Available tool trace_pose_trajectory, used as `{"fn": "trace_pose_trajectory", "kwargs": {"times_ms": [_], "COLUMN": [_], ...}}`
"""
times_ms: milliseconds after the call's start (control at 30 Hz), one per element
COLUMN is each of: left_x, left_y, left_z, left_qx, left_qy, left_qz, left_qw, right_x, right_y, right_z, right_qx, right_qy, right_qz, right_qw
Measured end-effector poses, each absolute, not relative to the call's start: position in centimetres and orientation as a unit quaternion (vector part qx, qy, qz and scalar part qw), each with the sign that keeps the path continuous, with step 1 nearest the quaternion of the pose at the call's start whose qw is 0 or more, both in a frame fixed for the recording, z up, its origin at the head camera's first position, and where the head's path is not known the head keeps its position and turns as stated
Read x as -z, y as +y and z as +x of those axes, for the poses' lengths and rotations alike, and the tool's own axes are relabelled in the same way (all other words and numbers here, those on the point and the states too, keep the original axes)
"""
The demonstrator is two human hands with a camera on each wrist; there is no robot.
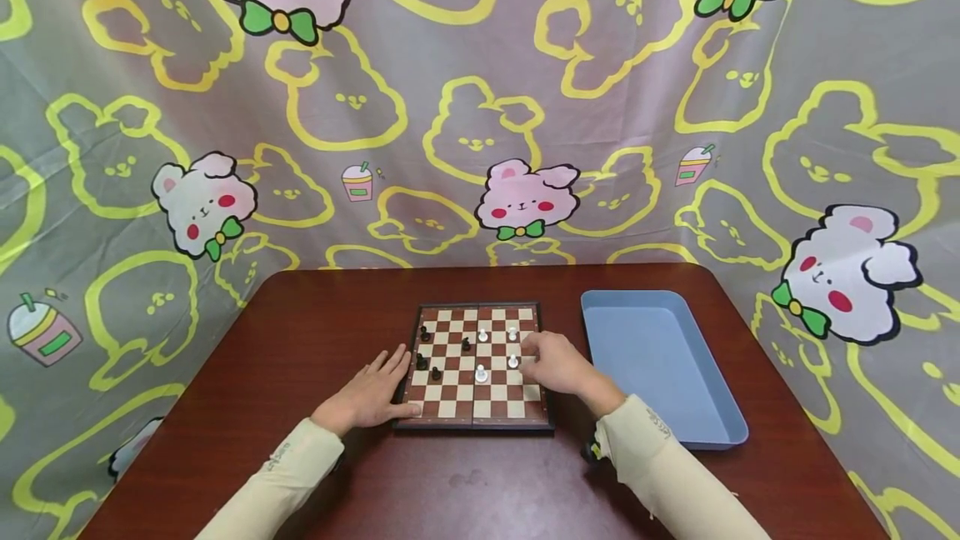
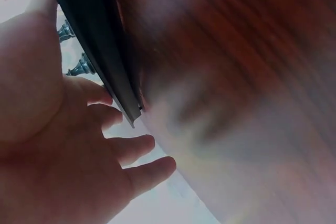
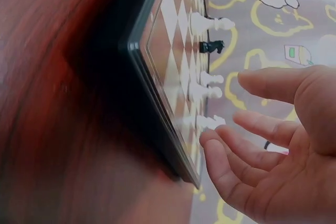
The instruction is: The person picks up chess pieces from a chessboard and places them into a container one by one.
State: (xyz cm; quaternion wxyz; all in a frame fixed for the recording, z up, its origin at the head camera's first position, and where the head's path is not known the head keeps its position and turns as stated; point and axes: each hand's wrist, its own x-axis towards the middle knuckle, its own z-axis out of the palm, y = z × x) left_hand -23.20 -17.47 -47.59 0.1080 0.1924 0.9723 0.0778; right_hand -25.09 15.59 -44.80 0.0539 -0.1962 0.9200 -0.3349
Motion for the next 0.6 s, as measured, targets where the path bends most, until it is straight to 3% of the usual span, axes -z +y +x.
{"fn": "trace_pose_trajectory", "kwargs": {"times_ms": [600], "left_x": [48.3], "left_y": [-18.0], "left_z": [-23.6], "left_qx": [-0.081], "left_qy": [0.966], "left_qz": [0.223], "left_qw": [0.104], "right_x": [47.4], "right_y": [13.6], "right_z": [-27.0], "right_qx": [0.335], "right_qy": [0.926], "right_qz": [-0.173], "right_qw": [0.027]}}
